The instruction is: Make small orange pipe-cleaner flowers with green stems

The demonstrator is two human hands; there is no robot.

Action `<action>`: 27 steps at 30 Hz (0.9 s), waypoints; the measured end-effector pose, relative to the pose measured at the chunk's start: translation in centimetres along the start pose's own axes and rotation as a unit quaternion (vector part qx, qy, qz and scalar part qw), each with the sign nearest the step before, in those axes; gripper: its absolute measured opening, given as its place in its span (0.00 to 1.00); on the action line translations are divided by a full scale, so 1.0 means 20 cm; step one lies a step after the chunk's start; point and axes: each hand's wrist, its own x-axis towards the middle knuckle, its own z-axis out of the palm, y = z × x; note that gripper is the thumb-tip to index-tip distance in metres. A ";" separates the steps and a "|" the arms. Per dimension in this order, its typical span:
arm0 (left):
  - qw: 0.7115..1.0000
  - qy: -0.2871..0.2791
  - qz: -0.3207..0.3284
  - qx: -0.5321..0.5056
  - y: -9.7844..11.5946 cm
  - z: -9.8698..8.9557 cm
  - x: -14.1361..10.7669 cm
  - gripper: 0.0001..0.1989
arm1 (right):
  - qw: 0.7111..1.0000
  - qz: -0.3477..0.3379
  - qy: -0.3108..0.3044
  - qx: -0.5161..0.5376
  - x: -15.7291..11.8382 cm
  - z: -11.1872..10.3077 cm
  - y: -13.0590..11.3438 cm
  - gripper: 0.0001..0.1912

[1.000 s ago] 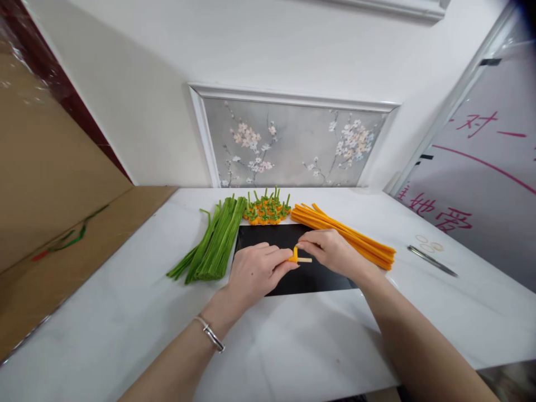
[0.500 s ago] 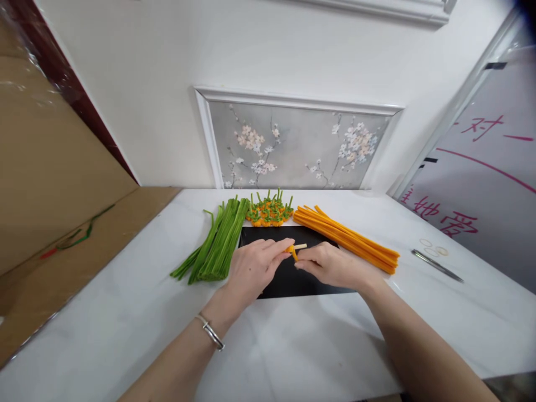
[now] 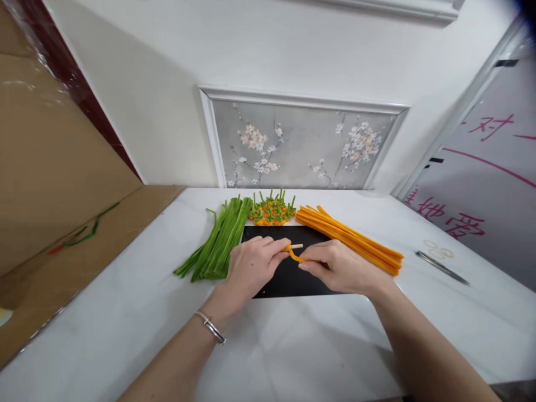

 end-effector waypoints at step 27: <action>0.990 0.012 0.084 -0.117 0.04 0.03 -0.01 0.09 | 0.989 0.144 0.016 0.021 0.00 0.06 0.11 0.16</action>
